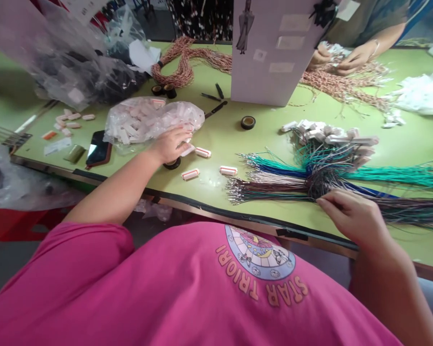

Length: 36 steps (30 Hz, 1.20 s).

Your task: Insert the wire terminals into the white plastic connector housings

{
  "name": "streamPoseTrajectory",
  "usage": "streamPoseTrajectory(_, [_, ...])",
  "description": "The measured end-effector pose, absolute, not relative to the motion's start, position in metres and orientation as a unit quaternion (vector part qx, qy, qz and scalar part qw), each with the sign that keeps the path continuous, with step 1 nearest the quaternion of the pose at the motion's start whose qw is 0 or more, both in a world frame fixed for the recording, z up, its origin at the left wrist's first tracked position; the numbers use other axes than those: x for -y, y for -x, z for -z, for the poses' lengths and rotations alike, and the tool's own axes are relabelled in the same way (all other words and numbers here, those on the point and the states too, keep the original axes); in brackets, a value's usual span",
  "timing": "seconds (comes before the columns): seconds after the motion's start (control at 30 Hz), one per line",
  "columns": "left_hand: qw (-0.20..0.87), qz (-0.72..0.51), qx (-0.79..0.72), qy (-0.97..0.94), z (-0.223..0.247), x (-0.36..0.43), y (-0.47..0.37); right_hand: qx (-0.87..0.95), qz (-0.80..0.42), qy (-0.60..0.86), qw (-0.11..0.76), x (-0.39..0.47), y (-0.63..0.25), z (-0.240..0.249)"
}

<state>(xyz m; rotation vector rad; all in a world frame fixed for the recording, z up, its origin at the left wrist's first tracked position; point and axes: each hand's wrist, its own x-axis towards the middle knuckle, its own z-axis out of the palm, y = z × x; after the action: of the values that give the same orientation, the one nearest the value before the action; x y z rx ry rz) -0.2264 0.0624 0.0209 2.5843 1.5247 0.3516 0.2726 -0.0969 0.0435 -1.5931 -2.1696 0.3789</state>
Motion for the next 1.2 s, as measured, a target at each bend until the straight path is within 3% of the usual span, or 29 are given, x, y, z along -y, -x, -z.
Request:
streamPoseTrajectory(0.27, [0.059, -0.01, -0.547, -0.835, -0.006, -0.037, 0.196, 0.799, -0.144, 0.551, 0.191, 0.107, -0.267, -0.039])
streamPoseTrajectory(0.53, [0.094, 0.03, -0.459, -0.883, -0.008, 0.006, 0.144, 0.822, -0.157, 0.516, 0.181, 0.098, -0.249, -0.032])
streamPoseTrajectory(0.87, [0.106, -0.035, -0.375, -0.92, 0.009, -0.027, 0.113, 0.907, -0.057, 0.417, 0.009, 0.063, -0.206, -0.017])
streamPoseTrajectory(1.2, [0.174, -0.124, -0.433, -0.876, 0.005, -0.029, 0.129, 0.875, -0.215, 0.407, 0.153, 0.055, -0.223, -0.018])
